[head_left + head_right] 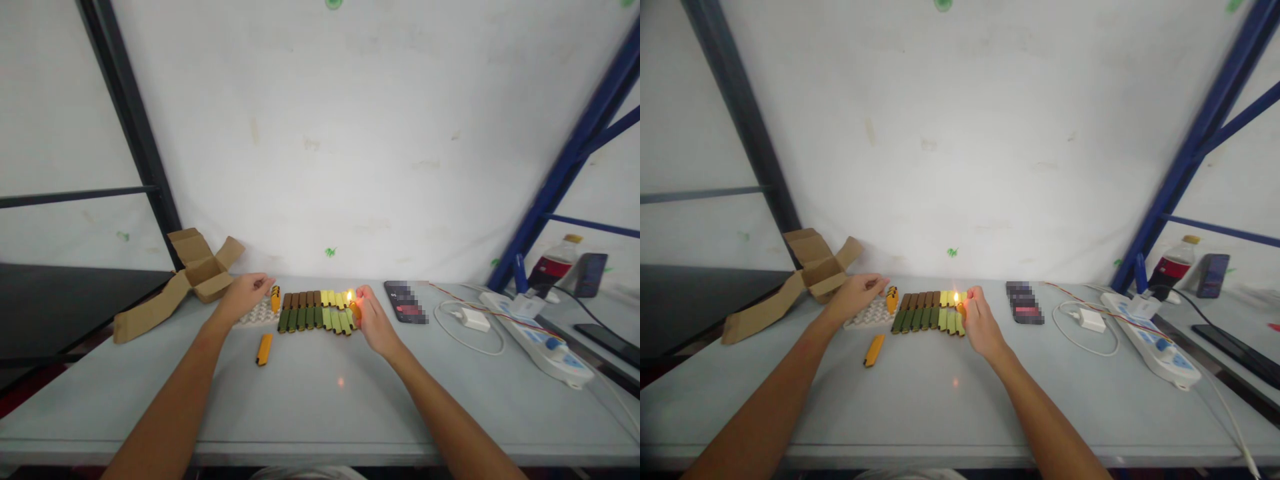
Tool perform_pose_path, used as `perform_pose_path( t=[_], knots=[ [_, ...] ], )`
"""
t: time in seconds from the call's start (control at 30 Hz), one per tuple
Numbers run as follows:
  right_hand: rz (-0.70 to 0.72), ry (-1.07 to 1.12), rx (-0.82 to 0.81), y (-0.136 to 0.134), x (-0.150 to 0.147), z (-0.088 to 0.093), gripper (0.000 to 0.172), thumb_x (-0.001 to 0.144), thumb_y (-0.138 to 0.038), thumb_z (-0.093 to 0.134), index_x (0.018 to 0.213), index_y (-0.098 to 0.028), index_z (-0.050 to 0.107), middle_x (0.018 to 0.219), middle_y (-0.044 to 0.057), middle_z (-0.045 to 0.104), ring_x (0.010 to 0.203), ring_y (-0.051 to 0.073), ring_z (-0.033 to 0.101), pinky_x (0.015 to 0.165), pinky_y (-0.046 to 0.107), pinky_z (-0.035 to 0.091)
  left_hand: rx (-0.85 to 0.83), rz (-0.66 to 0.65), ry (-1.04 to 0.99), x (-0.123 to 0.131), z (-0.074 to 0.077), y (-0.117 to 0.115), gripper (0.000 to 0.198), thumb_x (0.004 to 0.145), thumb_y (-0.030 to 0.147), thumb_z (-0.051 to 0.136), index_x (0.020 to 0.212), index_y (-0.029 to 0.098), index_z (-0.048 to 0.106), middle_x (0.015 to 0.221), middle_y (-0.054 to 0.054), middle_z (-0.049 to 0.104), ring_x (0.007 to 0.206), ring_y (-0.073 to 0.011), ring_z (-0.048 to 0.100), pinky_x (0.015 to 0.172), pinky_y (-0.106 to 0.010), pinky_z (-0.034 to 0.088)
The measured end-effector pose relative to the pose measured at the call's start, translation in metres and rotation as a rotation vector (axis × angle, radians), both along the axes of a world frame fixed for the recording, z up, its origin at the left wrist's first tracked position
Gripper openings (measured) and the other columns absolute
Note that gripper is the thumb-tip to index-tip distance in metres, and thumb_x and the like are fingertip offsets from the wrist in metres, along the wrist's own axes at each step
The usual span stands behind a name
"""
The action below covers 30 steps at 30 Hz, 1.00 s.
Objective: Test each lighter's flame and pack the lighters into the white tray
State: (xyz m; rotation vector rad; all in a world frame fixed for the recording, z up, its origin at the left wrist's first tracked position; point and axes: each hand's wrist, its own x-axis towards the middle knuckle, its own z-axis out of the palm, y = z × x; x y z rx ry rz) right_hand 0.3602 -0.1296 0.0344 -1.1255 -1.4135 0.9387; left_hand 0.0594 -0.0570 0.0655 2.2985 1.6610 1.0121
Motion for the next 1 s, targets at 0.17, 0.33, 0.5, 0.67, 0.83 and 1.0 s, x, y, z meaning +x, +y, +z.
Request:
perform_pose_path(
  t=[0.17, 0.33, 0.5, 0.67, 0.83, 1.0],
  knots=[
    [0.024, 0.023, 0.005, 0.002, 0.000, -0.001, 0.015, 0.092, -0.039, 0.038, 0.085, -0.025, 0.039, 0.060, -0.005, 0.036, 0.051, 0.014, 0.035, 0.047, 0.025, 0.026, -0.011, -0.001, 0.013, 0.001, 0.001, -0.001, 0.045, 0.085, 0.055, 0.045, 0.060, 0.019, 0.056, 0.051, 0.002, 0.050, 0.054, -0.0158, 0.045, 0.054, -0.027, 0.028],
    [0.120, 0.086, -0.045, 0.003, -0.001, -0.002, 0.041, 0.093, -0.066, 0.030, 0.086, -0.026, 0.034, 0.062, -0.007, 0.032, 0.048, 0.010, 0.029, 0.043, 0.021, 0.024, 0.016, 0.006, -0.008, 0.000, 0.001, -0.001, 0.045, 0.085, 0.055, 0.045, 0.059, 0.019, 0.055, 0.051, 0.002, 0.049, 0.055, -0.0152, 0.045, 0.054, -0.026, 0.029],
    [0.260, 0.164, -0.141, 0.005, -0.003, -0.004, 0.055, 0.084, -0.082, 0.021, 0.095, -0.028, 0.026, 0.059, -0.011, 0.028, 0.044, 0.007, 0.017, 0.043, 0.017, 0.013, -0.027, -0.145, -0.201, 0.021, 0.003, -0.010, 0.042, 0.087, 0.052, 0.050, 0.063, 0.018, 0.056, 0.057, 0.001, 0.056, 0.059, -0.0145, 0.050, 0.058, -0.025, 0.037],
    [0.419, 0.239, 0.005, 0.001, -0.015, -0.012, 0.057, 0.081, -0.074, 0.052, 0.103, -0.030, 0.023, 0.065, -0.012, 0.037, 0.047, 0.006, 0.024, 0.046, 0.017, 0.019, -0.281, -0.652, -0.550, 0.079, -0.019, -0.030, 0.046, 0.079, 0.045, 0.071, 0.115, 0.018, 0.059, 0.101, -0.008, 0.067, 0.083, -0.0166, 0.062, 0.073, -0.028, 0.049],
    [0.450, 0.063, 0.049, -0.006, -0.026, -0.022, 0.058, 0.089, -0.061, 0.053, 0.123, -0.027, 0.020, 0.074, -0.007, 0.045, 0.057, 0.010, 0.041, 0.054, 0.022, 0.036, -0.275, -0.704, -0.529, 0.109, -0.035, -0.039, 0.028, 0.078, 0.040, 0.073, 0.084, 0.014, 0.065, 0.078, -0.004, 0.063, 0.069, -0.0136, 0.057, 0.065, -0.025, 0.045],
    [0.278, -0.194, 0.125, -0.004, -0.017, -0.014, 0.057, 0.094, -0.050, 0.048, 0.133, -0.025, 0.014, 0.117, 0.010, 0.050, 0.104, 0.019, 0.054, 0.091, 0.040, 0.044, -0.100, -0.443, -0.257, 0.056, -0.005, -0.027, 0.018, 0.080, 0.034, 0.065, 0.078, 0.015, 0.064, 0.062, 0.002, 0.057, 0.059, -0.0113, 0.052, 0.056, -0.022, 0.039]
  ],
)
